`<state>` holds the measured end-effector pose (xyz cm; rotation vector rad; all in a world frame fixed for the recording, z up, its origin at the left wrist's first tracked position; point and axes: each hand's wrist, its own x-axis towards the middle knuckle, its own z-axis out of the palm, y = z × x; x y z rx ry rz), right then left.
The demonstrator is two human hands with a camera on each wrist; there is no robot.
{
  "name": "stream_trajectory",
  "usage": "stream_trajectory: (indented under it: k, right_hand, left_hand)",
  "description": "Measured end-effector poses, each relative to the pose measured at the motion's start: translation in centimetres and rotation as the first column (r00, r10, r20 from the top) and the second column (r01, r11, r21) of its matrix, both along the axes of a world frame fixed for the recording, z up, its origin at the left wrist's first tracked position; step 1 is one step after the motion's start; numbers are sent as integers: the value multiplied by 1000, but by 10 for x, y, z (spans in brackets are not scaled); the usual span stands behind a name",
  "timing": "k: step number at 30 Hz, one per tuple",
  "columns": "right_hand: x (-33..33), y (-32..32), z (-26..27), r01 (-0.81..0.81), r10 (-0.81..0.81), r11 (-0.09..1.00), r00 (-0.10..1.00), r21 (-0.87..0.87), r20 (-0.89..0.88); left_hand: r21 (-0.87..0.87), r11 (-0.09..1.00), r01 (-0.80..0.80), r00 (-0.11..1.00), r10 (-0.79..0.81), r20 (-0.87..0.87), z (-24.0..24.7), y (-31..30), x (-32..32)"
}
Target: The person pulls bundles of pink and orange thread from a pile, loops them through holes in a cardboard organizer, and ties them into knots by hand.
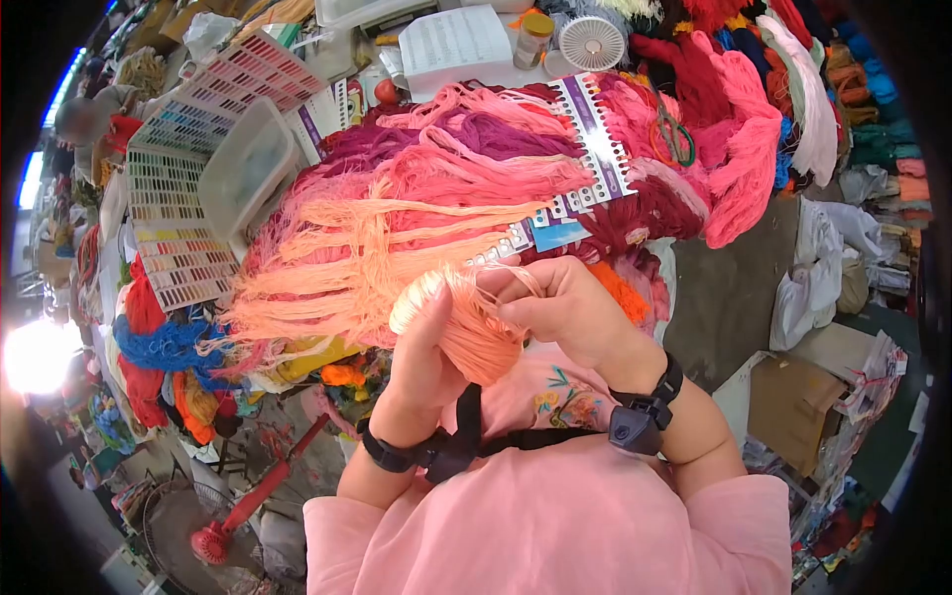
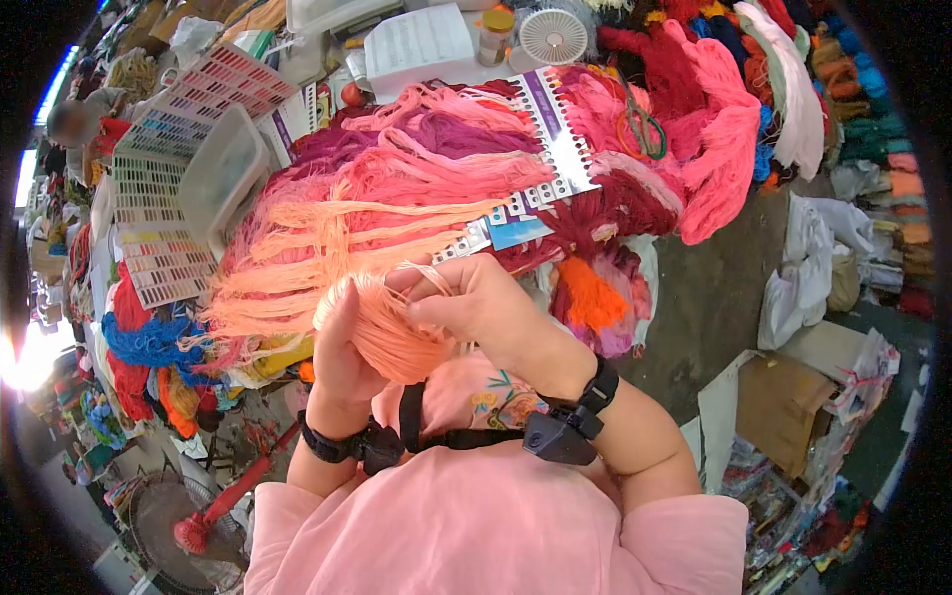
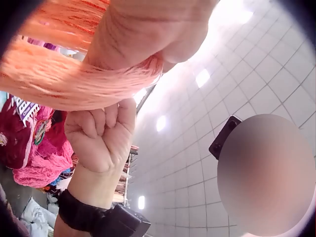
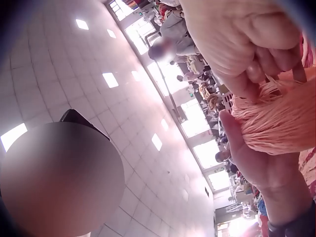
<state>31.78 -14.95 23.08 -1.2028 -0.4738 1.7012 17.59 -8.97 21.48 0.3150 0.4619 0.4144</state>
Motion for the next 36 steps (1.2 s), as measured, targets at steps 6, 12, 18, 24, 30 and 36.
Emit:
stream_trajectory:
  k: [6,12,18,24,30,36]
  right_hand:
    - [3,-4,-8,123,-123,992,942,-21,-312]
    - [7,-6,-12,131,-128,991,919,-17,-372]
    - [7,-6,-7,102,-95,995,940,3,-326]
    - [2,-4,1,40,-39,997,999,60,-19]
    - [6,-10,-22,184,-160,982,934,49,-319]
    - [4,-9,-3,131,-152,988,927,-82,-343]
  left_hand:
    - [218,976,-9,986,44,-160,-2,-5,-2]
    - [-26,994,-102,981,96,-167,-3,-5,-2]
    - [38,998,-44,990,49,-135,-6,-5,-5]
    - [67,997,-41,996,46,-82,-6,-6,-4]
    - [-4,999,-35,996,35,-77,-7,-5,-11]
    - [8,1000,-22,1000,22,-14,-4,-12,-5]
